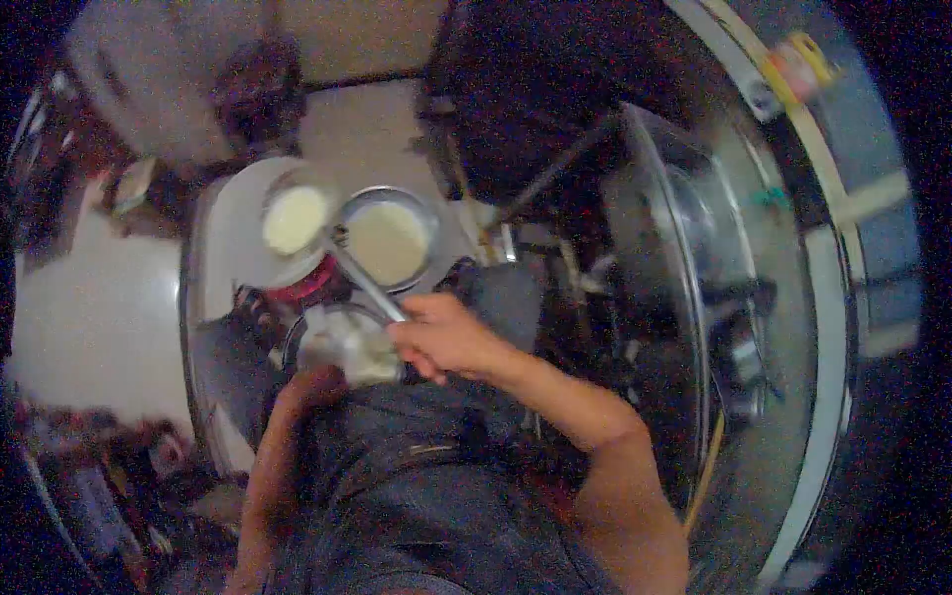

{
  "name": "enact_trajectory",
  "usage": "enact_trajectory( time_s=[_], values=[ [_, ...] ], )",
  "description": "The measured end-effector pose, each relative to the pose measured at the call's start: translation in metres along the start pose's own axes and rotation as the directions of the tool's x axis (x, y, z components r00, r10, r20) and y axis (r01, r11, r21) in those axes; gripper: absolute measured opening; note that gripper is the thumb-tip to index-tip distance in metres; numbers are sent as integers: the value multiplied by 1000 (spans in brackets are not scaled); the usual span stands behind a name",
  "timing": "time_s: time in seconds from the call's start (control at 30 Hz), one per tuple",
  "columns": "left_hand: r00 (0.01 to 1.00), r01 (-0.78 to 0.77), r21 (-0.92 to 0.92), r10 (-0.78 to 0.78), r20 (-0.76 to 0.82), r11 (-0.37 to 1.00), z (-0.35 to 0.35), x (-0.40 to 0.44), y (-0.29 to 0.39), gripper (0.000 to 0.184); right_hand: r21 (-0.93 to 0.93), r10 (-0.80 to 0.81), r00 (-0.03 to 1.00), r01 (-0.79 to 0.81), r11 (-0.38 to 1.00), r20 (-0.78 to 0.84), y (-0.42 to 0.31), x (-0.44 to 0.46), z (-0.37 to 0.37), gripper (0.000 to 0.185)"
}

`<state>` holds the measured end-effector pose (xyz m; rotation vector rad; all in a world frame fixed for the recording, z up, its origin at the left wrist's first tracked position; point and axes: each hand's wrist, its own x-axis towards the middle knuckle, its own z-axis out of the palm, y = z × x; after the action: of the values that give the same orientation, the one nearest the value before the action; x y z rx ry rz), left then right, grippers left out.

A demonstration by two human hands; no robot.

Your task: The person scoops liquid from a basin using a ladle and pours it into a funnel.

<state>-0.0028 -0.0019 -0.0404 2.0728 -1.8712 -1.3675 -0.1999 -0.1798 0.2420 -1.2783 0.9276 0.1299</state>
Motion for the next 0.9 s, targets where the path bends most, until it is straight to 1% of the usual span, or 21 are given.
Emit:
enact_trajectory(
  time_s=[0.03,0.07,0.1,0.13,0.17,0.2,0.23,0.27,0.3,0.37,0.5,0.57,0.6,0.67,0.7,0.77,0.8,0.83,0.9],
  values=[
    [999,-29,33,28,39,999,-1,6,-1,41,0,-7,1000,7,1000,-2,0,0,0,19],
    [997,29,50,-32,67,998,-16,-5,19,37,-24,4,998,-3,1000,59,0,0,0,19],
    [996,70,21,-71,57,997,-18,-4,23,37,6,-4,1000,4,1000,26,1,1,-1,21],
    [995,58,38,-61,81,998,-21,-2,24,36,40,-12,1000,13,999,-18,1,2,0,23],
    [993,42,53,-47,107,998,-21,-3,23,35,25,-4,1000,4,1000,16,0,2,2,23],
    [993,62,34,-66,102,997,-14,-1,16,35,17,-3,1000,4,1000,-19,-2,2,3,24],
    [997,34,34,-36,68,999,-5,5,8,34,11,-3,998,4,1000,-60,-2,2,4,26],
    [999,4,34,-5,34,999,2,9,3,33,5,-15,998,16,1000,-56,1,4,4,27],
    [999,17,21,-18,34,1000,-9,0,14,33,-1,-7,999,7,1000,-40,-1,2,2,27],
    [999,40,-16,-40,20,999,-29,-14,29,33,44,12,998,-10,999,-58,-3,1,3,21],
    [997,71,-30,-71,6,997,-27,-12,28,34,39,9,999,-7,999,-52,0,2,5,22],
    [993,68,17,-69,98,998,-24,-6,25,36,24,-17,997,19,1000,-81,1,2,7,23],
    [992,71,6,-71,105,997,-24,-5,24,36,22,-4,997,6,1000,-75,1,2,7,23],
    [996,84,-40,-83,29,996,-21,-8,25,36,12,-10,995,11,1000,-95,3,2,6,24],
    [996,86,-51,-84,44,995,-23,-10,27,36,15,8,996,-7,1000,-91,3,3,6,24],
    [998,56,-36,-56,5,998,-28,-14,29,36,-17,6,995,-8,1000,-97,3,4,5,25],
    [998,57,-10,-57,13,998,-24,-11,26,34,17,-14,997,15,1000,-73,6,5,3,24],
    [998,57,-13,-56,22,998,-22,-10,25,34,21,-5,997,6,1000,-73,5,4,4,24],
    [998,62,-50,-63,-12,997,-25,-13,28,33,22,-9,996,11,1000,-91,2,3,6,24]
  ],
)
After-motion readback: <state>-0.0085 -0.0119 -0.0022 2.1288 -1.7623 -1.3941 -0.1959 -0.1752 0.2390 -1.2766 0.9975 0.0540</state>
